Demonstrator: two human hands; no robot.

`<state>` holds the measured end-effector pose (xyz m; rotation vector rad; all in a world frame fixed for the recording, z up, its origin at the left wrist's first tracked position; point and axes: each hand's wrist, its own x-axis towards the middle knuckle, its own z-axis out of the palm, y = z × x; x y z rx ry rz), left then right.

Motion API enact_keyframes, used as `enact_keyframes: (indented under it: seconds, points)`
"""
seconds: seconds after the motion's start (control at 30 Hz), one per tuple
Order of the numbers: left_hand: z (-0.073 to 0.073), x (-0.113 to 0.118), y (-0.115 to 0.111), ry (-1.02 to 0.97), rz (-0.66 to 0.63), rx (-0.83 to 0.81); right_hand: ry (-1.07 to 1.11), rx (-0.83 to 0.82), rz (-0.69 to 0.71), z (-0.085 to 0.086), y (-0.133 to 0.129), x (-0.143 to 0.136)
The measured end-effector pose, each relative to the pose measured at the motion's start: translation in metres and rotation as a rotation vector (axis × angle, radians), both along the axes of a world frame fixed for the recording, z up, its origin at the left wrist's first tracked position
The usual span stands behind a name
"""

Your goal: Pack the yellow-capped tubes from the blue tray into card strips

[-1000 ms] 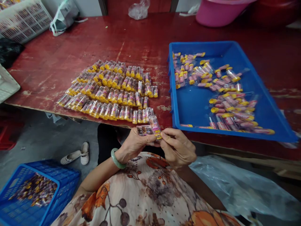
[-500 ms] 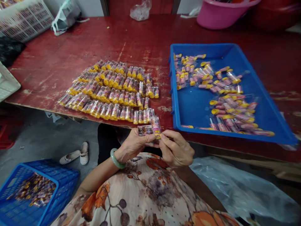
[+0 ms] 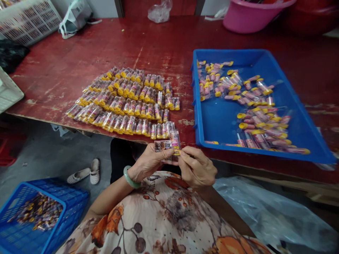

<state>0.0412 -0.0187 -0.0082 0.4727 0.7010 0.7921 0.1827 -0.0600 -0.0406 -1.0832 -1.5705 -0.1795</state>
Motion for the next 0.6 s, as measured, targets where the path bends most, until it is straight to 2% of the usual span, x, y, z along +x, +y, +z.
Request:
enact_keyframes:
  seconds: [0.13, 0.27, 0.47, 0.6]
  points:
    - [0.004, 0.000, -0.001, 0.018, 0.026, 0.024, 0.004, -0.037, -0.019, 0.003, 0.000, -0.001]
    - [0.002, 0.000, -0.001, 0.011, 0.011, 0.037, 0.010, -0.032, -0.015, 0.003, 0.000, -0.001]
    - [-0.002, -0.001, 0.000, 0.035, 0.013, 0.042, -0.014, -0.030, -0.010, -0.004, -0.004, 0.000]
    - [0.000, -0.002, 0.000, 0.050, 0.004, 0.021, -0.143, -0.004, -0.024, -0.011, -0.003, 0.004]
